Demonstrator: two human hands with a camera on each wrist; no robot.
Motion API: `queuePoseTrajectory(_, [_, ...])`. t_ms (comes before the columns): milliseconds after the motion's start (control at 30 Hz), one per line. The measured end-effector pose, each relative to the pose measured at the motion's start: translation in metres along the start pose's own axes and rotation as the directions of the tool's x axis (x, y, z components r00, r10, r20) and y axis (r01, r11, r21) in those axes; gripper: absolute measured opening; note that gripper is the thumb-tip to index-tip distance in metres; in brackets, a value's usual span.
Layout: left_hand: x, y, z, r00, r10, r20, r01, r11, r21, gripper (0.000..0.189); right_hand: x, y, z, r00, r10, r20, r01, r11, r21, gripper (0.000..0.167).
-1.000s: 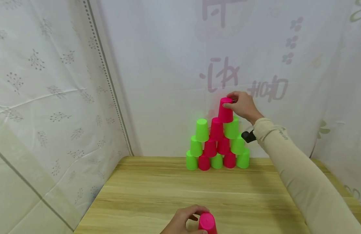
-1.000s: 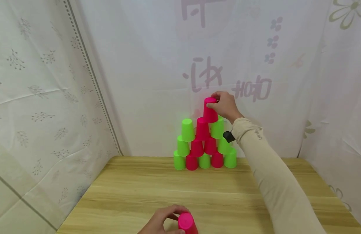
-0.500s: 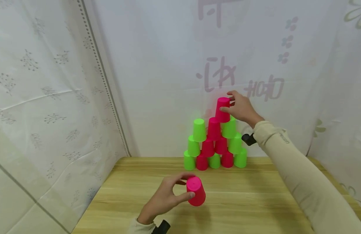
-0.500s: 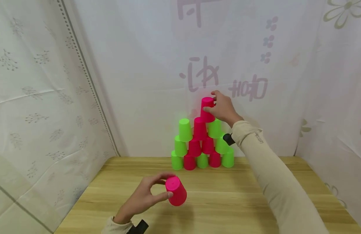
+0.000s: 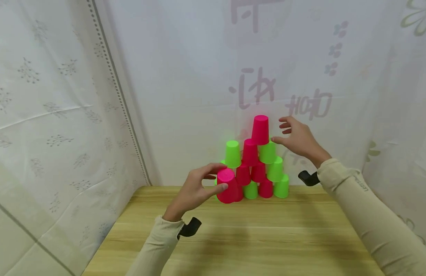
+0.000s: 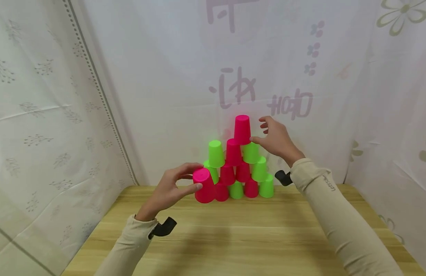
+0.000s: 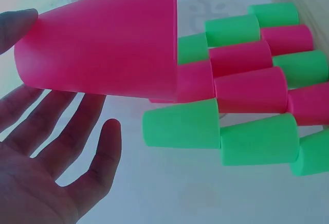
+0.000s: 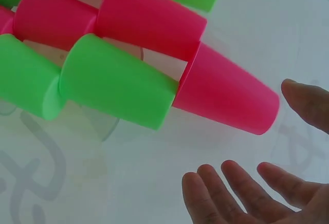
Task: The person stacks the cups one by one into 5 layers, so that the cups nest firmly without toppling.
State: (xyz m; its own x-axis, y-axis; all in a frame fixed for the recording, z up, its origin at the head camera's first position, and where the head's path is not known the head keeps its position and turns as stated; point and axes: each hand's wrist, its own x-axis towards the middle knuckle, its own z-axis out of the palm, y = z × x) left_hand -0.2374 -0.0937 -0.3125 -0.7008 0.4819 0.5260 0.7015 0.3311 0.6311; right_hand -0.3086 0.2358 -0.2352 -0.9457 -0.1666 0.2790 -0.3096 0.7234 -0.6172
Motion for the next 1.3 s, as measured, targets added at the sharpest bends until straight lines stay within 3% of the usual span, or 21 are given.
queuePoseTrajectory(400, [0.037, -0.008, -0.008, 0.992, -0.116, -0.043, 0.116, 0.993, -0.004, 0.042, -0.061, -0.001, 0.017, 0.986, -0.168, 0.021, 0.169, 0.985, -0.019, 0.058])
queuePoseTrajectory(467, [0.042, -0.010, -0.010, 0.990, -0.135, -0.049, 0.135, 0.991, -0.010, 0.042, -0.071, 0.003, 0.025, 0.976, -0.211, 0.047, 0.211, 0.977, 0.014, 0.056])
queuePoseTrajectory(567, [0.051, -0.013, -0.012, 0.984, -0.168, -0.059, 0.167, 0.986, -0.014, 0.043, -0.085, 0.012, 0.036, 0.945, -0.311, 0.103, 0.304, 0.949, 0.080, 0.050])
queuePoseTrajectory(700, [0.063, -0.015, -0.014, 0.978, -0.191, -0.089, 0.191, 0.982, -0.012, 0.044, -0.106, 0.023, 0.053, 0.874, -0.438, 0.210, 0.403, 0.896, 0.189, 0.044])
queuePoseTrajectory(833, [0.077, -0.016, -0.016, 0.974, -0.179, -0.137, 0.179, 0.984, -0.013, 0.044, -0.130, 0.030, 0.075, 0.783, -0.510, 0.357, 0.396, 0.850, 0.347, 0.042])
queuePoseTrajectory(933, [0.087, -0.015, -0.016, 0.972, -0.163, -0.168, 0.164, 0.986, -0.005, 0.045, -0.148, 0.034, 0.091, 0.681, -0.560, 0.472, 0.333, 0.810, 0.482, 0.044])
queuePoseTrajectory(1000, [0.095, -0.014, -0.016, 0.971, -0.154, -0.185, 0.156, 0.988, -0.001, 0.048, -0.158, 0.036, 0.099, 0.607, -0.557, 0.567, 0.254, 0.812, 0.526, 0.047])
queuePoseTrajectory(1067, [0.102, -0.013, -0.014, 0.968, -0.157, -0.195, 0.160, 0.987, 0.003, 0.049, -0.168, 0.039, 0.107, 0.530, -0.570, 0.628, 0.236, 0.810, 0.536, 0.050])
queuePoseTrajectory(1133, [0.111, -0.013, -0.011, 0.967, -0.161, -0.198, 0.165, 0.986, 0.001, 0.050, -0.177, 0.041, 0.114, 0.479, -0.564, 0.673, 0.242, 0.821, 0.517, 0.048])
queuePoseTrajectory(1167, [0.114, -0.013, -0.010, 0.966, -0.166, -0.200, 0.169, 0.986, -0.002, 0.050, -0.182, 0.041, 0.118, 0.458, -0.581, 0.673, 0.287, 0.813, 0.507, 0.046])
queuePoseTrajectory(1267, [0.125, -0.013, -0.006, 0.961, -0.181, -0.210, 0.182, 0.983, -0.012, 0.049, -0.201, 0.040, 0.133, 0.440, -0.546, 0.712, 0.132, 0.824, 0.550, 0.036])
queuePoseTrajectory(1300, [0.128, -0.014, -0.004, 0.959, -0.187, -0.213, 0.187, 0.982, -0.017, 0.050, -0.207, 0.040, 0.139, 0.453, -0.529, 0.718, 0.079, 0.826, 0.558, 0.031])
